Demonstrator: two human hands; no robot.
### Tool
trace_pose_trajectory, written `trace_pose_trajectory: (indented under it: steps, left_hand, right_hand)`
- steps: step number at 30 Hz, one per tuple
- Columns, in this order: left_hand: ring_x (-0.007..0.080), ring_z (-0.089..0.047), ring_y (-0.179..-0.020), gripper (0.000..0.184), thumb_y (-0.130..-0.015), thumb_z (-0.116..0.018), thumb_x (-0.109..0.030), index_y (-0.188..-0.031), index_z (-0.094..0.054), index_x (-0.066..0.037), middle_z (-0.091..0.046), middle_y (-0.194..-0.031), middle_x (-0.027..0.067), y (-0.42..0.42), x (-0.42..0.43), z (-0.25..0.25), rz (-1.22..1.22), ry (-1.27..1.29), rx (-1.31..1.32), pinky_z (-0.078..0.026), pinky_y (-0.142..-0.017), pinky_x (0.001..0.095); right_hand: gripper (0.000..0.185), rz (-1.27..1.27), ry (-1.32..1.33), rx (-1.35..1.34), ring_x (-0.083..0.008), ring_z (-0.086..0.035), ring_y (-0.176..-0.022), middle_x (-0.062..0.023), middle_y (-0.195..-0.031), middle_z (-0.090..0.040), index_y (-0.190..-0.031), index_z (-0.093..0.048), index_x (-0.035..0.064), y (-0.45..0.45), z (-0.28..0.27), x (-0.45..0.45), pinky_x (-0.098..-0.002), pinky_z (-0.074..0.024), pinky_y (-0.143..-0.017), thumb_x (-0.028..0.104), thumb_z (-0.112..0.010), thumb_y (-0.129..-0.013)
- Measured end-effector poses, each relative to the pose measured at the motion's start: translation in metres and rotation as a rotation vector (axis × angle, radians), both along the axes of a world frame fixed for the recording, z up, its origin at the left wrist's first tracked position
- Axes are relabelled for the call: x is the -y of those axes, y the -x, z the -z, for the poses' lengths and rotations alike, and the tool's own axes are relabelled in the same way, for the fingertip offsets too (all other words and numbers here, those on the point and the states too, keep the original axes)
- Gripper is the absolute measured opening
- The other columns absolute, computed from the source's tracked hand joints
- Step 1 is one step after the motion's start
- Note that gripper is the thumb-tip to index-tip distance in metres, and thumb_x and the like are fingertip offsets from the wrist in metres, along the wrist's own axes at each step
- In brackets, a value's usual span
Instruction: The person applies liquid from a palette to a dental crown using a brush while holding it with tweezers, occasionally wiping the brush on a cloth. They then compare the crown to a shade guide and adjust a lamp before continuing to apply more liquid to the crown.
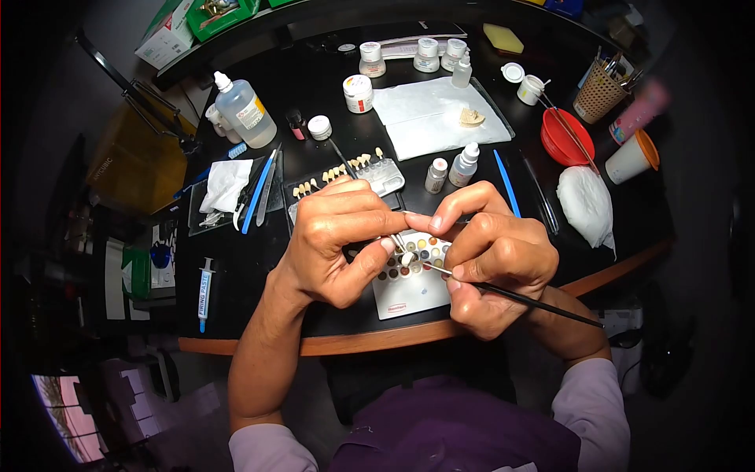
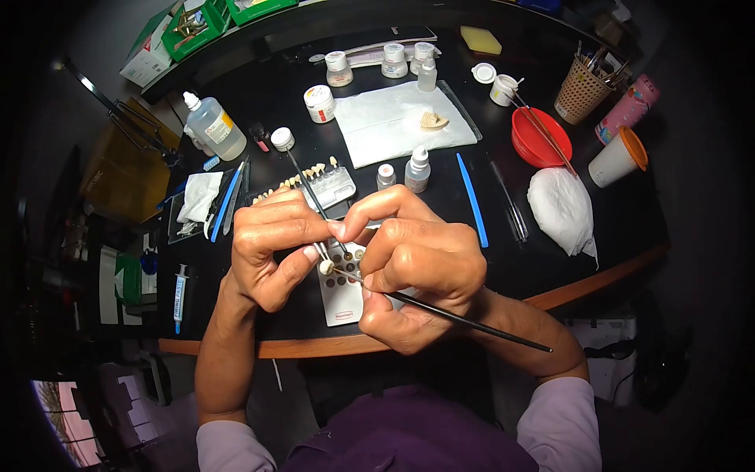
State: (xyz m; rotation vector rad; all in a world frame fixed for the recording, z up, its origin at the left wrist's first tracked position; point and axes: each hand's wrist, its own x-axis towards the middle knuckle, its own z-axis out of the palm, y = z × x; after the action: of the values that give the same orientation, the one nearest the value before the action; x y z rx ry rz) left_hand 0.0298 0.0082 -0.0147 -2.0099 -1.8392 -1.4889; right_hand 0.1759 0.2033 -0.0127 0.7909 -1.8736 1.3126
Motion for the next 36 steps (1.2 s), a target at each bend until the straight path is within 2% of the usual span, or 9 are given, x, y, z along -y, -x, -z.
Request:
trace_pose_trajectory:
  steps: [1,4,6,9,13,17,29,32,36]
  left_hand:
    - [0.0240,-0.061,-0.064,0.040,-0.076,-0.066,-0.011,-0.107,-0.081,0.007,-0.073,-0.078,0.0153,0.000,-0.001,0.000,0.010,0.006,0.026,-0.047,-0.064,0.0361]
    - [0.0218,-0.063,-0.063,0.039,-0.081,-0.063,-0.013,-0.109,-0.080,0.008,-0.072,-0.075,0.0159,-0.003,-0.002,0.000,0.046,0.018,0.156,-0.047,-0.061,0.0348]
    - [0.0188,-0.066,-0.063,0.039,-0.090,-0.059,-0.016,-0.113,-0.079,0.010,-0.072,-0.075,0.0169,-0.007,-0.004,0.000,0.082,0.016,0.235,-0.051,-0.058,0.0321]
    - [0.0211,-0.069,-0.066,0.033,-0.087,-0.062,-0.006,-0.112,-0.080,0.006,-0.075,-0.080,0.0156,-0.010,-0.005,0.005,0.089,-0.003,0.387,-0.051,-0.061,0.0327]
    - [0.0179,-0.073,-0.070,0.033,-0.093,-0.058,-0.008,-0.114,-0.079,0.006,-0.077,-0.083,0.0153,-0.012,-0.004,-0.001,0.129,0.041,0.463,-0.055,-0.065,0.0297]
    - [0.0185,-0.071,-0.069,0.041,-0.099,-0.057,-0.022,-0.113,-0.076,0.011,-0.073,-0.081,0.0169,-0.013,-0.005,0.002,0.130,0.041,0.470,-0.054,-0.063,0.0299]
    - [0.0208,-0.069,-0.071,0.040,-0.096,-0.060,-0.023,-0.111,-0.076,0.010,-0.073,-0.080,0.0177,-0.010,-0.004,0.001,0.106,0.050,0.399,-0.052,-0.064,0.0320]
    - [0.0178,-0.066,-0.069,0.036,-0.088,-0.061,-0.009,-0.114,-0.080,0.006,-0.075,-0.082,0.0141,-0.008,-0.006,0.006,0.121,-0.014,0.396,-0.050,-0.065,0.0310]
    - [0.0195,-0.066,-0.071,0.036,-0.089,-0.062,-0.015,-0.112,-0.079,0.007,-0.076,-0.085,0.0156,-0.007,-0.005,0.006,0.115,-0.008,0.383,-0.051,-0.066,0.0321]
  right_hand:
    - [0.014,0.000,-0.001,-0.007,-0.0297,-0.063,-0.097,-0.0108,-0.076,-0.065,-0.082,-0.060,0.0030,0.000,0.000,0.000,-0.0534,-0.0681,-0.089,-0.006,-0.066,-0.072]
    - [0.019,0.069,0.082,-0.050,-0.0316,-0.071,-0.094,-0.0055,-0.077,-0.068,-0.080,-0.064,0.0055,0.002,0.004,0.001,-0.0384,-0.0582,-0.077,-0.006,-0.070,-0.066]
    - [0.021,0.087,0.097,-0.064,-0.0315,-0.071,-0.096,-0.0061,-0.080,-0.070,-0.083,-0.065,0.0051,0.003,0.005,0.002,-0.0385,-0.0587,-0.079,-0.007,-0.072,-0.067]
    - [0.023,0.114,0.082,-0.080,-0.0316,-0.071,-0.097,-0.0072,-0.083,-0.071,-0.087,-0.067,0.0044,0.002,0.002,0.003,-0.0389,-0.0593,-0.081,-0.008,-0.074,-0.069]
    - [0.026,0.107,0.049,-0.087,-0.0318,-0.072,-0.098,-0.0086,-0.085,-0.073,-0.093,-0.072,0.0035,0.001,-0.005,0.003,-0.0389,-0.0594,-0.082,-0.010,-0.079,-0.072]
    - [0.029,0.104,0.069,-0.091,-0.0321,-0.072,-0.100,-0.0094,-0.087,-0.075,-0.098,-0.074,0.0027,0.001,-0.004,0.005,-0.0386,-0.0591,-0.083,-0.010,-0.082,-0.074]
    - [0.023,0.091,0.059,-0.084,-0.0323,-0.070,-0.104,-0.0085,-0.087,-0.074,-0.092,-0.075,0.0022,-0.001,-0.005,0.007,-0.0381,-0.0598,-0.082,-0.009,-0.081,-0.073]
    - [0.021,0.091,0.045,-0.079,-0.0321,-0.070,-0.103,-0.0079,-0.085,-0.073,-0.089,-0.074,0.0026,-0.003,-0.007,0.007,-0.0376,-0.0596,-0.082,-0.008,-0.080,-0.073]
    - [0.019,0.092,0.041,-0.079,-0.0319,-0.070,-0.103,-0.0073,-0.084,-0.072,-0.086,-0.072,0.0030,-0.003,-0.007,0.008,-0.0370,-0.0588,-0.080,-0.007,-0.079,-0.072]
